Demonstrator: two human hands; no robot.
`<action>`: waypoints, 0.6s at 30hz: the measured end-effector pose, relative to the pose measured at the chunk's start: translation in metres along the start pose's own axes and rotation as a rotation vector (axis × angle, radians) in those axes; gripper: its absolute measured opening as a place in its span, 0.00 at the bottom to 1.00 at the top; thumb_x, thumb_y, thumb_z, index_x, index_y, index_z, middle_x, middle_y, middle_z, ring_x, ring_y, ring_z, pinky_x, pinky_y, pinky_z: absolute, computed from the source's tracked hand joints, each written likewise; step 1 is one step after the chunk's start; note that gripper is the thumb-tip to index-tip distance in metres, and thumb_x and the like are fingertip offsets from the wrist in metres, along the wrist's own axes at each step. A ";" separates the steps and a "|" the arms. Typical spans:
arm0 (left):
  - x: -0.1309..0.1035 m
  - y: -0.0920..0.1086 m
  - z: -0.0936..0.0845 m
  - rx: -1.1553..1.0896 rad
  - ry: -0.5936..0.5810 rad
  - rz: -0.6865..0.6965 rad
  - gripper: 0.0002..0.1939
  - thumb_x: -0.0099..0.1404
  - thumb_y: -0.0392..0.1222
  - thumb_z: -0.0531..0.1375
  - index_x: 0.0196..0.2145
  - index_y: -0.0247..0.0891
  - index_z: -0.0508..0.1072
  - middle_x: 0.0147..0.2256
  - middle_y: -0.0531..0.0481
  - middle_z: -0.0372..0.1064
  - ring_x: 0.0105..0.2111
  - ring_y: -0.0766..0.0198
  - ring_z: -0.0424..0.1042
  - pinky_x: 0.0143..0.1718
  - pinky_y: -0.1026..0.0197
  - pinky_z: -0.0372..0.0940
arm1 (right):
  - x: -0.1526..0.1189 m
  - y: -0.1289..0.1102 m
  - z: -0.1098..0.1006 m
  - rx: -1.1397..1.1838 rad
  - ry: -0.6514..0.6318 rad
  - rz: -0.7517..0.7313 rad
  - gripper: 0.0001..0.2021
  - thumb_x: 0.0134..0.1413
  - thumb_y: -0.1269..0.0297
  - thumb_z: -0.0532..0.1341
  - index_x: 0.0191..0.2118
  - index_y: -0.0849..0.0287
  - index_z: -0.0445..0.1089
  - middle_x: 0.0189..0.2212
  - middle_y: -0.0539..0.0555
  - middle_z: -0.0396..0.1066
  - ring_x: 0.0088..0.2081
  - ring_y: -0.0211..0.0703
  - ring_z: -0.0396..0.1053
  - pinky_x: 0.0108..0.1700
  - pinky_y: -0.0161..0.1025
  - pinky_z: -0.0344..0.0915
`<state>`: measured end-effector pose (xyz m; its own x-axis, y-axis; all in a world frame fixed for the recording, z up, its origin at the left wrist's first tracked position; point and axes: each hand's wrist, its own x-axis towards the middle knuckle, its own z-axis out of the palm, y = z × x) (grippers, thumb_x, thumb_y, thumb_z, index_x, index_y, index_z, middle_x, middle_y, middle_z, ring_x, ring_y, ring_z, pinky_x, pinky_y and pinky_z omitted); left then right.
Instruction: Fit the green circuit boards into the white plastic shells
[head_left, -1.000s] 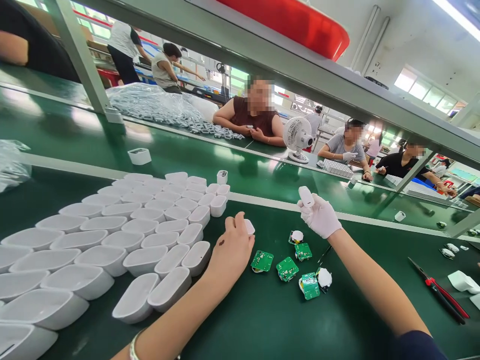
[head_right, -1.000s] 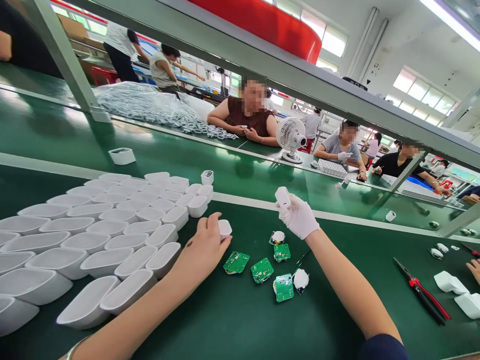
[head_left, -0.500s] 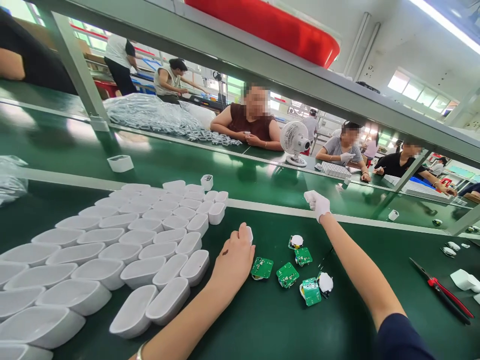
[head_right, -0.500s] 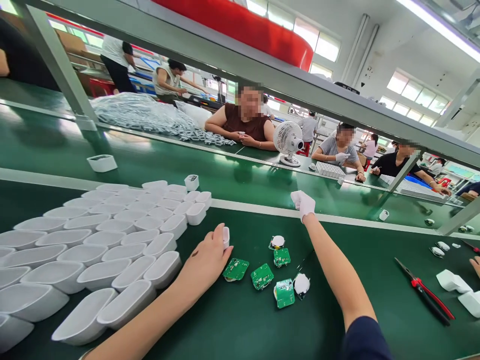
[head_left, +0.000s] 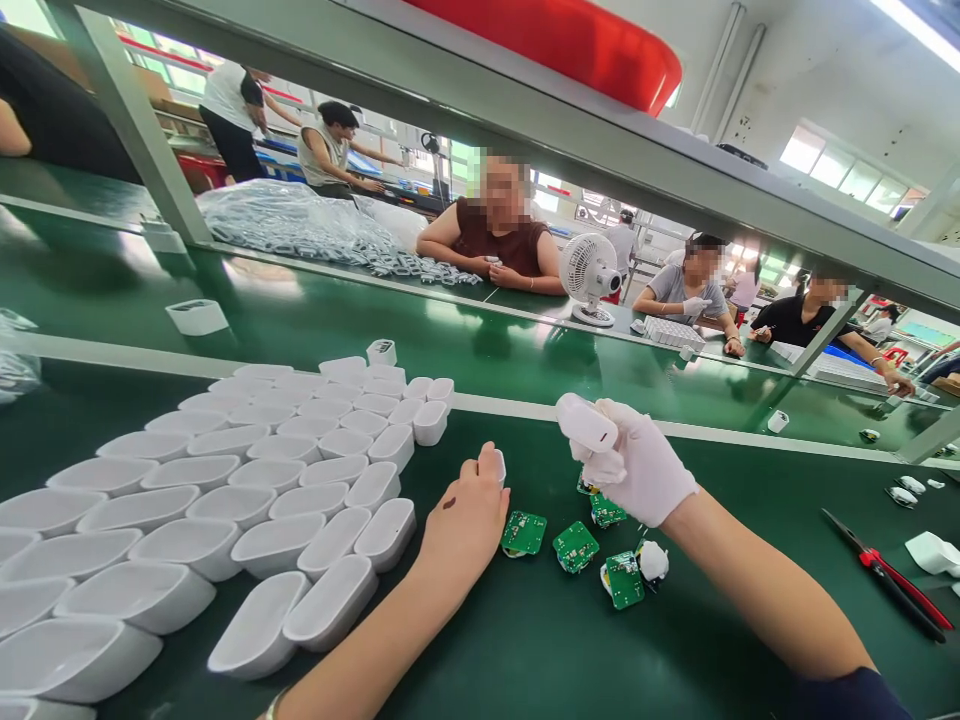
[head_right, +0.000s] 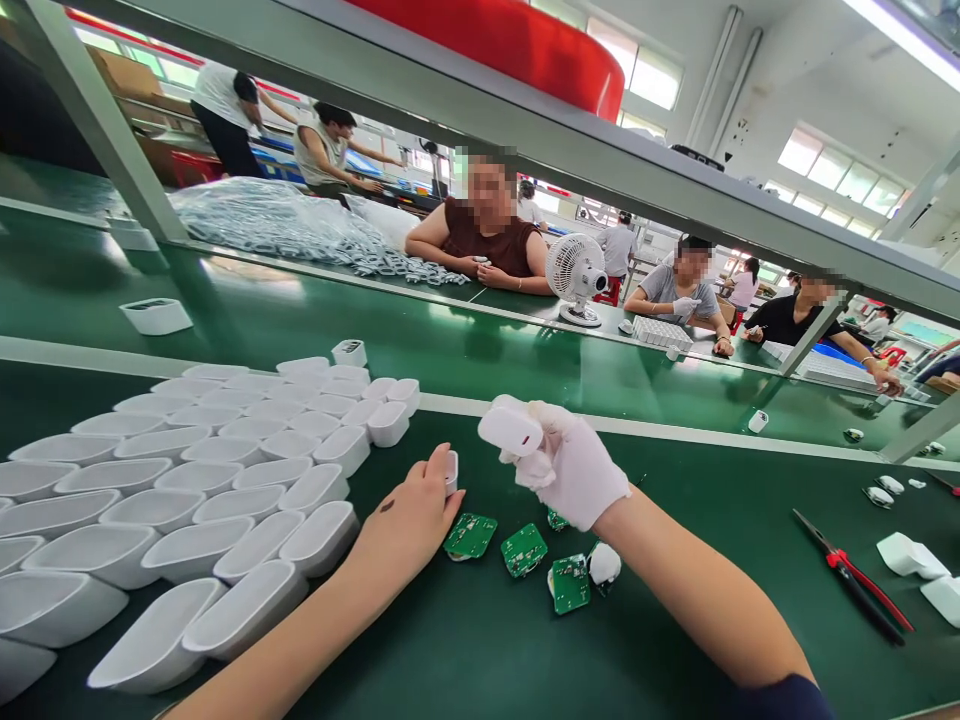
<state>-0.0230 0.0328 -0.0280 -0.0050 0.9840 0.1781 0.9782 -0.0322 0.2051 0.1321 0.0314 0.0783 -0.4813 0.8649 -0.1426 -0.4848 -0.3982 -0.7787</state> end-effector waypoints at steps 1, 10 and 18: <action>0.000 0.000 0.000 0.000 -0.003 -0.003 0.24 0.66 0.36 0.48 0.59 0.26 0.53 0.41 0.41 0.66 0.35 0.56 0.73 0.31 0.61 0.67 | -0.003 0.000 0.003 -0.005 -0.020 -0.009 0.09 0.56 0.67 0.50 0.26 0.61 0.62 0.14 0.47 0.61 0.11 0.25 0.46 0.12 0.23 0.45; -0.002 0.001 -0.002 0.019 -0.016 0.004 0.25 0.67 0.36 0.47 0.60 0.27 0.52 0.42 0.41 0.67 0.35 0.57 0.73 0.30 0.62 0.65 | -0.002 -0.002 -0.005 -0.358 0.032 -0.244 0.13 0.46 0.57 0.60 0.33 0.62 0.69 0.16 0.46 0.64 0.13 0.27 0.51 0.15 0.26 0.50; 0.001 0.002 -0.007 -0.116 -0.060 -0.065 0.31 0.67 0.42 0.50 0.62 0.24 0.43 0.49 0.37 0.68 0.40 0.54 0.72 0.33 0.61 0.65 | 0.074 -0.037 -0.123 -1.369 0.764 -0.446 0.18 0.53 0.64 0.54 0.48 0.60 0.71 0.31 0.53 0.72 0.33 0.40 0.66 0.38 0.35 0.62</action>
<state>-0.0227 0.0322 -0.0210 -0.0515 0.9932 0.1039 0.9456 0.0151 0.3249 0.2042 0.1479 0.0207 0.1676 0.9384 0.3022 0.6967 0.1041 -0.7097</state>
